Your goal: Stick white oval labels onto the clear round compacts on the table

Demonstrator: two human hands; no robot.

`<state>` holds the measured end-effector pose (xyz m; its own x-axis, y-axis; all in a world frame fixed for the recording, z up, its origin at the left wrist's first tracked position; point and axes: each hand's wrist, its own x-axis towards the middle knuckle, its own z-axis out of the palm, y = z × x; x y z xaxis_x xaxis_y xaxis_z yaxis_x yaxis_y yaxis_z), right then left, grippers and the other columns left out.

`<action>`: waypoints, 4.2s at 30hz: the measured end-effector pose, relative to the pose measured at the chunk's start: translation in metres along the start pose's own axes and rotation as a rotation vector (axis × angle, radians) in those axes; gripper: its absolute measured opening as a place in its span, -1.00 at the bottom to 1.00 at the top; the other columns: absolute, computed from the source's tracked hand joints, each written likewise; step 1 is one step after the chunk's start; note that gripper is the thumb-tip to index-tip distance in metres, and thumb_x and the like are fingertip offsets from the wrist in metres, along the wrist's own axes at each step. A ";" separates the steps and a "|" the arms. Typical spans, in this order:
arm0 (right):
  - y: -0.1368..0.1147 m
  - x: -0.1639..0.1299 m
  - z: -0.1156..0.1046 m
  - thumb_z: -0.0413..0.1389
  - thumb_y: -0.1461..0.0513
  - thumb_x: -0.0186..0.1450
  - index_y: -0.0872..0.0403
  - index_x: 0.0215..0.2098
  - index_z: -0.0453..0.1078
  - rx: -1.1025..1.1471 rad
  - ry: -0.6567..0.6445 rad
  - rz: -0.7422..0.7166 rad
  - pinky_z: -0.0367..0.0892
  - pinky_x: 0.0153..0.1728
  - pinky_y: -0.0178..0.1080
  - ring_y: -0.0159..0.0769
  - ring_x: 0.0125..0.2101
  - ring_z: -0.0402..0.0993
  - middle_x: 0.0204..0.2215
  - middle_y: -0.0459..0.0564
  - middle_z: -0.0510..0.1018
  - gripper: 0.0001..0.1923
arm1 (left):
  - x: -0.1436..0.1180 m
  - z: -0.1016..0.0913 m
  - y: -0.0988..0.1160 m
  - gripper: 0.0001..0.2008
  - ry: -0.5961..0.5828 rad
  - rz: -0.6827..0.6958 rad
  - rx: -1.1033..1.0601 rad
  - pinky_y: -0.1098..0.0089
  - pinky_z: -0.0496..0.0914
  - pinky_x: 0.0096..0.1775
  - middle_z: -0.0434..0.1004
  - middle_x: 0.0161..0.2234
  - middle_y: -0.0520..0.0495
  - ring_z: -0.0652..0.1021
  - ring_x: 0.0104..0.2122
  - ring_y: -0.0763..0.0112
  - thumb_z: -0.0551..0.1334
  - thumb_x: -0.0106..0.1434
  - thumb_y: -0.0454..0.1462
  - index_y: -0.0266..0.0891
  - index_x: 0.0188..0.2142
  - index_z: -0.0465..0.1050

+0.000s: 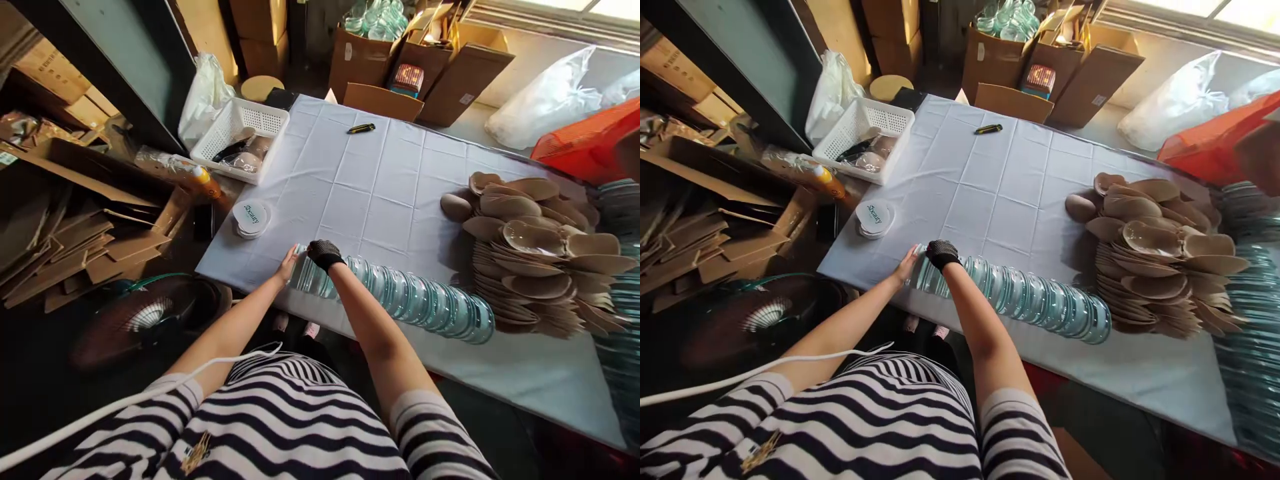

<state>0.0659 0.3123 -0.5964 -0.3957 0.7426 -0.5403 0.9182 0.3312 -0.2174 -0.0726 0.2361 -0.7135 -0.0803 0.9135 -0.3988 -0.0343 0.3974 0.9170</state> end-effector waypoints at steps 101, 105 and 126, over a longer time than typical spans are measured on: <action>0.121 -0.070 0.025 -0.02 0.10 0.40 0.06 0.08 0.48 0.025 0.027 0.343 0.40 -0.11 -0.21 -0.10 -0.02 0.52 0.01 0.19 0.56 -0.60 | -0.054 0.095 0.057 -0.30 -0.469 0.560 1.409 -0.18 -0.24 0.35 -0.01 0.41 -0.01 -0.05 0.41 0.02 0.15 0.32 -0.01 0.00 0.39 0.02; 0.123 -0.021 -0.005 0.18 0.19 0.26 0.16 -0.06 0.56 -0.053 -0.187 0.234 0.42 -0.12 -0.21 -0.11 -0.12 0.57 -0.11 0.24 0.61 -0.68 | -0.051 0.101 0.046 -0.30 -0.442 0.582 1.413 -0.19 -0.24 0.34 0.03 0.40 0.00 0.01 0.40 0.02 0.15 0.30 0.01 0.06 0.39 0.03; 0.105 -0.146 0.116 -0.11 0.07 0.43 -0.08 -0.03 0.48 0.193 0.057 0.295 0.38 -0.19 -0.27 -0.19 -0.09 0.55 -0.08 0.01 0.62 -0.64 | -0.060 0.098 0.055 -0.28 -0.445 0.596 1.432 -0.21 -0.28 0.33 -0.01 0.41 -0.11 -0.05 0.41 -0.01 0.18 0.30 -0.03 -0.04 0.39 0.02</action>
<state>0.2218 0.1710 -0.6352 -0.1089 0.8228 -0.5579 0.9772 -0.0142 -0.2118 0.0283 0.2120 -0.6391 0.5487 0.8102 -0.2061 0.8261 -0.4877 0.2822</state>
